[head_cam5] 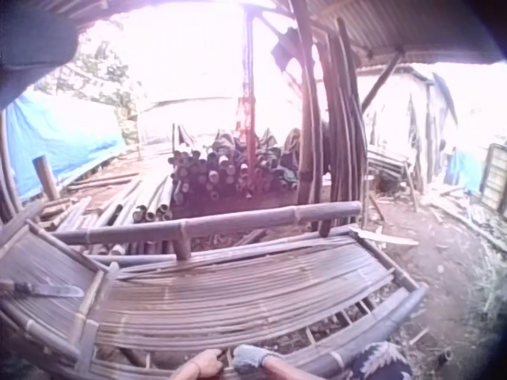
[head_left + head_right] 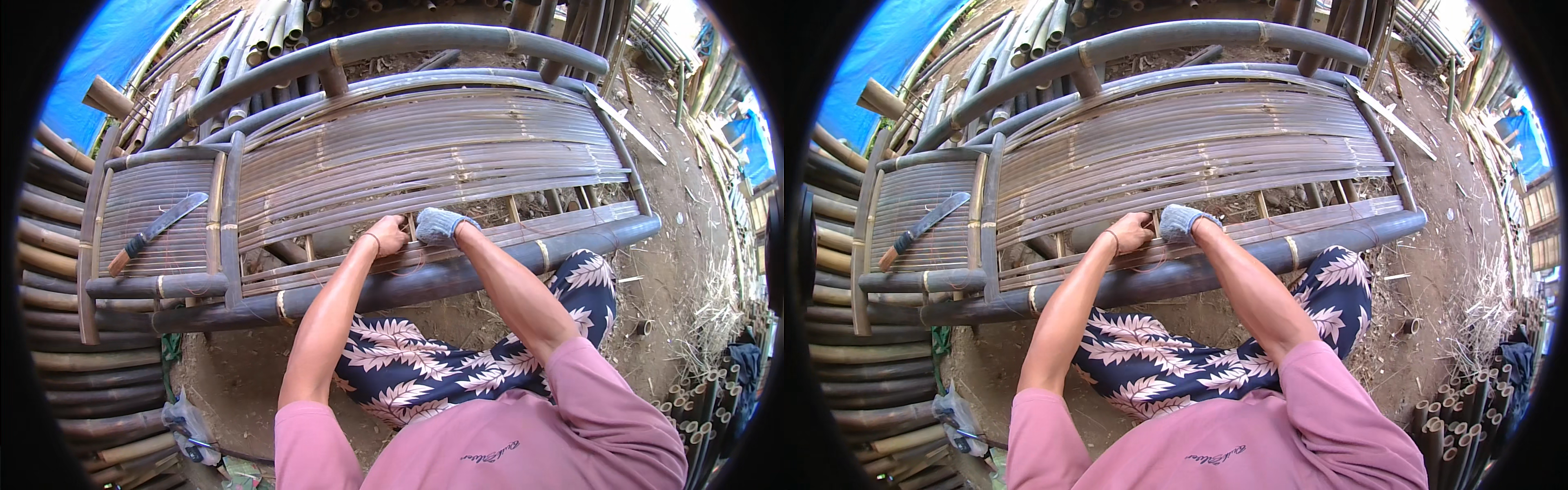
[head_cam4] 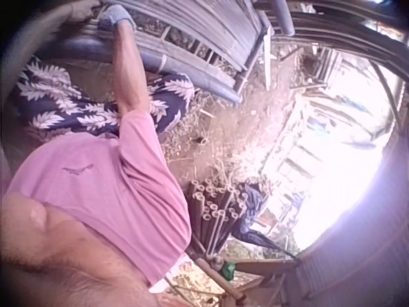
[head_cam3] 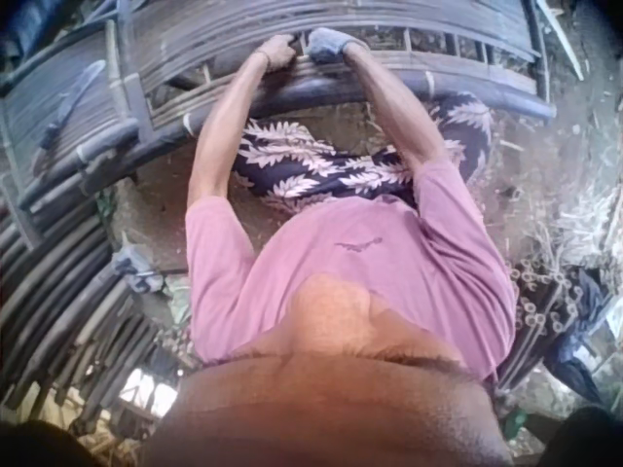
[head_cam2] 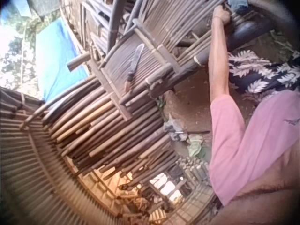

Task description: The person binds bamboo slats to a frame using wire, wrapping the wire around the slats and frame and twisting it tight by hand.

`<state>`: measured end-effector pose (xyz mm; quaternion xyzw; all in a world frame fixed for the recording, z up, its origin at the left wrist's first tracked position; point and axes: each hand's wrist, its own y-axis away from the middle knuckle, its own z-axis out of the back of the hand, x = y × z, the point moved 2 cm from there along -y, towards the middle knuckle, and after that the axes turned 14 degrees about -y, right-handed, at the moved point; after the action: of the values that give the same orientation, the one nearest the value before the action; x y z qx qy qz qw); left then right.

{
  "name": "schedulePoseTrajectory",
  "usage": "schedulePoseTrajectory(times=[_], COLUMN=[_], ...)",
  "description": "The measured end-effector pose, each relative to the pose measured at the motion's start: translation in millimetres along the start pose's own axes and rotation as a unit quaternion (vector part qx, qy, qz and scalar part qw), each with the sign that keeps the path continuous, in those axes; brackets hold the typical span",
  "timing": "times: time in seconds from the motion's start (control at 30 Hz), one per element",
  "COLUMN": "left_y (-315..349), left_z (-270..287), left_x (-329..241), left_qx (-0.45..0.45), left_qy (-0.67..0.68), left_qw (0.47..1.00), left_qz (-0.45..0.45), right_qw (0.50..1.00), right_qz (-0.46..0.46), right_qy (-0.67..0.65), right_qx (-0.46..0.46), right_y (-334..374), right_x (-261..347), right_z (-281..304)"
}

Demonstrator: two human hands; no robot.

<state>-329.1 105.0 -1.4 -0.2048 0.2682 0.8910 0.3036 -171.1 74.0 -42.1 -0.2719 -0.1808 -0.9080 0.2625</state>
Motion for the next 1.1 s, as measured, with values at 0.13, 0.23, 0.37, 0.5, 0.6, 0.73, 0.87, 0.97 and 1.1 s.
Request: schedulePoseTrajectory(times=[0.13,0.23,0.37,0.5,0.6,0.73,0.87,0.97,1.1], left_y=[31.9,44.8,58.4,72.6,91.0,120.3,157.7,180.9,181.4], left_z=[12.7,32.7,48.5,57.2,53.2,30.2,4.9,8.5,16.7], left_x=[22.9,3.8,-7.4,-35.7,-31.1,-127.5,-200.7,-222.2,-200.9], left_qx=[-0.059,-0.031,0.038,0.035,-0.197,-0.185,-0.217,-0.225,-0.26], left_qy=[-0.024,0.084,0.279,0.309,0.034,0.067,0.039,0.044,0.057], left_qw=[0.992,0.989,0.958,0.95,0.979,0.924,0.878,0.856,0.854], left_qz=[0.107,0.121,0.047,0.039,0.04,-0.327,-0.426,-0.463,-0.446], right_qw=[0.999,0.955,0.955,0.956,0.907,0.758,0.533,0.718,0.971], right_qz=[0.017,-0.2,-0.023,-0.002,-0.061,0.279,-0.061,-0.3,-0.05], right_qy=[-0.021,-0.041,-0.083,-0.156,-0.381,-0.459,-0.55,-0.615,-0.22], right_qx=[-0.027,-0.215,-0.285,-0.249,-0.166,-0.37,-0.64,-0.13,-0.076], right_y=[10.7,67.3,76.7,92.6,170.6,312.0,317.7,183.9,113.9], right_x=[36.6,88.1,108.6,122.3,185.5,174.3,111.0,144.9,149.7], right_z=[30.1,75.1,64.6,65.5,126.9,167.1,159.9,109.0,78.6])
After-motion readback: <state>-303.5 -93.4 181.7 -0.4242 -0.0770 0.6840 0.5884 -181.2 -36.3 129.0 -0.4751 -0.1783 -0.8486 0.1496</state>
